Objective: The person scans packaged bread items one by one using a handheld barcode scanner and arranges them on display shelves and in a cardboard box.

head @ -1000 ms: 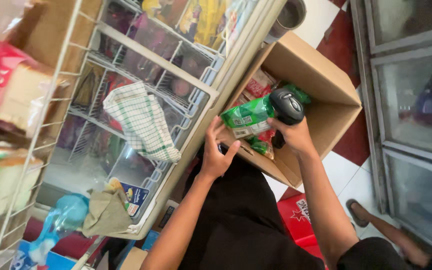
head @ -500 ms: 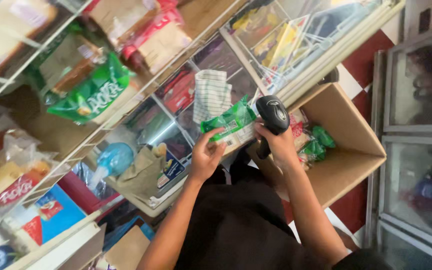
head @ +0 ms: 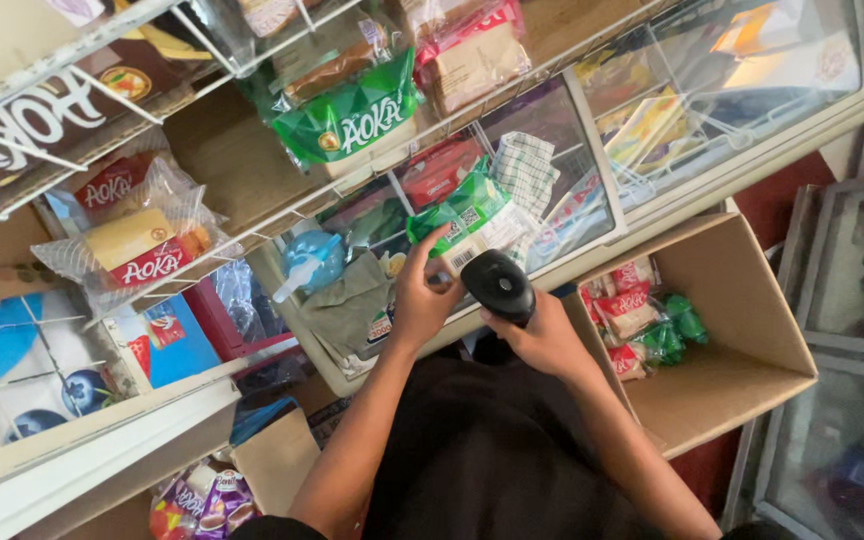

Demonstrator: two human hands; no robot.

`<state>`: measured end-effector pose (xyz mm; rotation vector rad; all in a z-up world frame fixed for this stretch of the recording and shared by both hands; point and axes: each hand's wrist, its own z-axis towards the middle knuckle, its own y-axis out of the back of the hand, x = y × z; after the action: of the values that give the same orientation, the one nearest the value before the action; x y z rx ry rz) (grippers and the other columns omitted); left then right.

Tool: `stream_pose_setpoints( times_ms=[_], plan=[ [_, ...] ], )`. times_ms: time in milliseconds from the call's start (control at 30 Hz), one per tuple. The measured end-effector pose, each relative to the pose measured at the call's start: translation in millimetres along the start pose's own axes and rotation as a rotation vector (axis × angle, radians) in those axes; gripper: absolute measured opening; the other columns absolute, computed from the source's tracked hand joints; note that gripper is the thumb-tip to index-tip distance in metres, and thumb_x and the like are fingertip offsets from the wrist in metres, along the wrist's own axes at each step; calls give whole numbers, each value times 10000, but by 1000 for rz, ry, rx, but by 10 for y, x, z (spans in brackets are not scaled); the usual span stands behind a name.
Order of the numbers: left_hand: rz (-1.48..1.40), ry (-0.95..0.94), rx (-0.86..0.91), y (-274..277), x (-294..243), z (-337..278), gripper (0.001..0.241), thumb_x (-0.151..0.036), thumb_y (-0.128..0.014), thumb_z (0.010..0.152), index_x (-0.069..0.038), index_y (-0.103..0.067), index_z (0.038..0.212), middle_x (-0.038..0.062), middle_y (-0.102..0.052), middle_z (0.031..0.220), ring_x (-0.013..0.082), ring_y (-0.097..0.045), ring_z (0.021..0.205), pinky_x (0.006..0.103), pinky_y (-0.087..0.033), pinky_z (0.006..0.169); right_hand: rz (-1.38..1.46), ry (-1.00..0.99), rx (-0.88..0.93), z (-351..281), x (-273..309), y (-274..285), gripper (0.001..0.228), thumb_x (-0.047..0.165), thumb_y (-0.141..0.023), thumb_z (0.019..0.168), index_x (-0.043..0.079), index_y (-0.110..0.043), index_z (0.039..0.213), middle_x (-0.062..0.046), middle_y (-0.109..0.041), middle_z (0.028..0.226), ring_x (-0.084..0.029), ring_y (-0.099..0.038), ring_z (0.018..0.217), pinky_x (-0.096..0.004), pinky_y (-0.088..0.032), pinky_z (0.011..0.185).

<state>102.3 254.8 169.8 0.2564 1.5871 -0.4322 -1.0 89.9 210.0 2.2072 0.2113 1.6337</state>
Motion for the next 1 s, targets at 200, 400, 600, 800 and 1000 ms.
stream_pose_setpoints(
  times_ms=[200, 400, 600, 800, 1000],
  plan=[
    [-1, -40, 28, 53, -21, -18, 711, 58, -784, 849, -109, -494, 1476, 56, -576, 1362, 163, -667, 1188, 306, -648, 859, 1, -56, -26, -42, 42, -140, 303, 246, -792, 832, 22, -679, 1003, -76, -688, 738, -153, -627, 675, -340, -542, 676],
    [133, -65, -31, 110, 84, -65, 645, 0, -784, 868, -98, -534, 1454, 59, -667, 1243, 110, -694, 1054, 249, -580, 763, 60, 101, -46, -45, -131, -181, 288, 218, -793, 862, 9, -692, 1033, -45, -720, 836, -123, -643, 786, -310, -543, 748],
    [358, -168, -151, 150, 154, -125, 452, -103, -771, 953, -94, -605, 1373, 84, -724, 1040, 112, -698, 842, 254, -556, 747, 543, -123, -310, 173, -159, -96, 238, 185, -764, 949, 13, -715, 1106, -61, -669, 886, -148, -625, 767, -307, -501, 689],
    [650, -622, 38, 330, -186, -182, 435, 35, -738, 808, -148, -689, 1199, 13, -744, 1263, 256, -688, 1270, 526, -377, 1223, 1103, -236, -290, 331, -3, 100, 428, 326, -662, 992, 8, -616, 1275, -96, -717, 1066, -213, -714, 851, -382, -595, 769],
    [704, -730, 104, 399, -392, -142, 366, -80, -825, 776, -196, -708, 1103, -8, -681, 1354, 287, -536, 1395, 592, -244, 1266, 1080, -244, -198, 425, -97, 89, 329, 108, -730, 931, -4, -606, 1214, -111, -701, 1052, -238, -713, 925, -426, -602, 839]
  ],
)
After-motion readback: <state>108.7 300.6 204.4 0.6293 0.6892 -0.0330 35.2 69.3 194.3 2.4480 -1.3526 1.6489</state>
